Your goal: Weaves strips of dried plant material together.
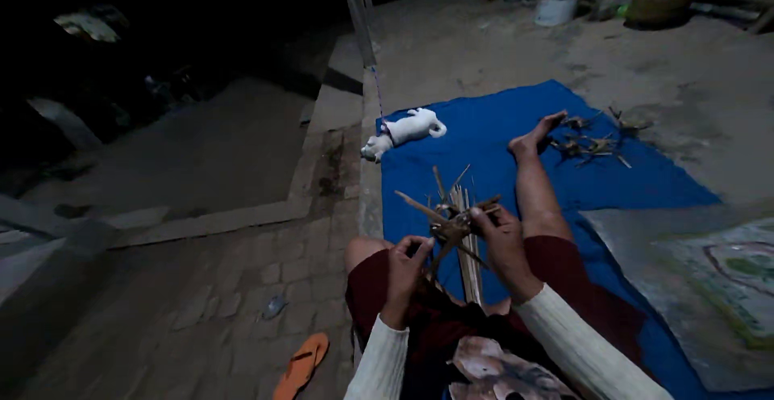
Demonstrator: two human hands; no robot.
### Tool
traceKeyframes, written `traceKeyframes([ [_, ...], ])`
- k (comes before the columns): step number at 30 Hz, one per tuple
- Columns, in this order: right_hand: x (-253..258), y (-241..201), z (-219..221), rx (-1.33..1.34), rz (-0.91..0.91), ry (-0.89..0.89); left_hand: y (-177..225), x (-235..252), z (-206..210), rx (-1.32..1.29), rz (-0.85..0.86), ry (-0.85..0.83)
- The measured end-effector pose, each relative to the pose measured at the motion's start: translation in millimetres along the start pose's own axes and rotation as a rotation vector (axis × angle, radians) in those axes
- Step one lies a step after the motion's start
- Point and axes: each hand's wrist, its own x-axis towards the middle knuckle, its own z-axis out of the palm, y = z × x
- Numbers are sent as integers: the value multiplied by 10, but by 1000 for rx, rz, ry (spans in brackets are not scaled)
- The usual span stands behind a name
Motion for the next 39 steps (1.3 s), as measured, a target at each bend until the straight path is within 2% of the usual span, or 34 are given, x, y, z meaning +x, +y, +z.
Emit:
traceKeyframes([
  [2,24,-7,8,16,-52,7,42,4,22,8,-39,-102],
  [6,14,7,30,38,-76,0,53,-13,92,-67,-83,-152],
  [10,9,-7,58,94,-15,12,38,-31,154,-247,-153,-94],
  [14,-19,-32,93,142,88,1,73,-59,197,-316,-188,-15],
  [20,-63,-71,129,123,140,-15,13,-54,219,-368,-37,65],
  [24,-74,-16,76,-122,182,-268,-50,-26,224,-337,78,127],
  [27,-104,-13,93,-171,286,-401,-77,-26,237,-293,133,141],
  [29,-114,-31,113,-149,353,-410,-60,-42,244,-275,111,149],
  [31,-121,-52,133,-103,392,-338,-90,-33,235,-273,111,141],
  [34,-141,-57,159,8,314,-225,-117,-36,240,-227,91,124],
  [39,-135,-81,142,-38,176,-309,-100,-71,285,-314,37,108],
])
